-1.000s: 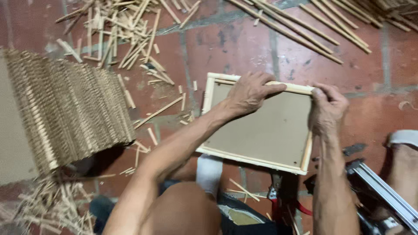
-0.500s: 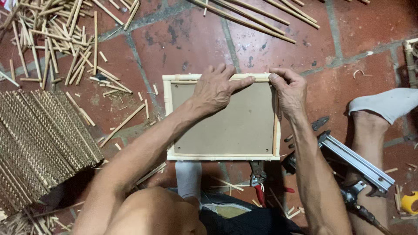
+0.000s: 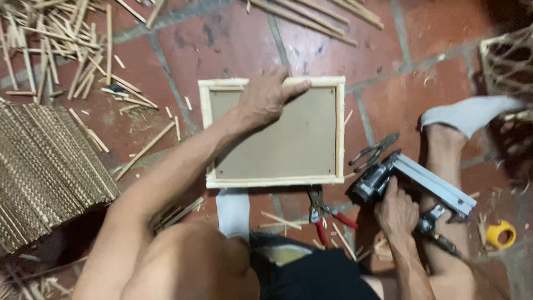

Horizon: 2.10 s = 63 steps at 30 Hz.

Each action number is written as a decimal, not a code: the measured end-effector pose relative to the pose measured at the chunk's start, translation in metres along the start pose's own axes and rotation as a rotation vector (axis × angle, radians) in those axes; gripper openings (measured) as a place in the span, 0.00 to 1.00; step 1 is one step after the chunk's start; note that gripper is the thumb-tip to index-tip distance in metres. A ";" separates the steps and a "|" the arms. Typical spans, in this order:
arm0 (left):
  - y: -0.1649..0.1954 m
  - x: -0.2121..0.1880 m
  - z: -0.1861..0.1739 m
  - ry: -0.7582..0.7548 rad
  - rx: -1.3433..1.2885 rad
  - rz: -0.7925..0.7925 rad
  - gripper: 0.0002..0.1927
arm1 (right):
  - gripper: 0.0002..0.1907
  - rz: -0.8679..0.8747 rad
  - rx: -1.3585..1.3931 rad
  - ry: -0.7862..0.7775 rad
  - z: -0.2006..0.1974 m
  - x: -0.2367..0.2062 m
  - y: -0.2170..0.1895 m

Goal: The person assembles a rectangular bamboo frame by attaching thin bamboo sticks to a cardboard base. They use a pneumatic nail gun to secure the sticks, trim excess length with pliers, and flip the frame to continue attaching sticks around the perimeter.

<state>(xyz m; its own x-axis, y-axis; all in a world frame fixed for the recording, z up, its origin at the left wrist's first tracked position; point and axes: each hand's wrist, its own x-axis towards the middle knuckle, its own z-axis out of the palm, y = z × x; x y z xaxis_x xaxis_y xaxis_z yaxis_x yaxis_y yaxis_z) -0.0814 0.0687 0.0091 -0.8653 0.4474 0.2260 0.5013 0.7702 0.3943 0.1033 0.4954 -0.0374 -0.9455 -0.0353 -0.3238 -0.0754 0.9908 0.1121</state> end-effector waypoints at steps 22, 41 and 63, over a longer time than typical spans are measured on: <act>-0.018 0.003 0.002 0.017 -0.008 0.024 0.28 | 0.12 -0.547 0.015 0.438 -0.162 0.099 -0.121; -0.023 -0.002 -0.001 0.227 -0.214 -0.098 0.13 | 0.11 -0.594 -0.082 0.336 -0.176 0.099 -0.166; -0.070 -0.016 0.027 0.557 -1.176 -0.155 0.37 | 0.06 -0.621 -0.094 0.216 -0.186 0.093 -0.229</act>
<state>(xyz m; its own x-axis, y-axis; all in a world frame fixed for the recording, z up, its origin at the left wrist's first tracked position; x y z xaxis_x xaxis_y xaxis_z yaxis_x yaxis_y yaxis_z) -0.1026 0.0197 -0.0463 -0.9402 -0.0740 0.3325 0.3405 -0.1849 0.9219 -0.0268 0.2410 0.0818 -0.7589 -0.6313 -0.1601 -0.6449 0.7626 0.0497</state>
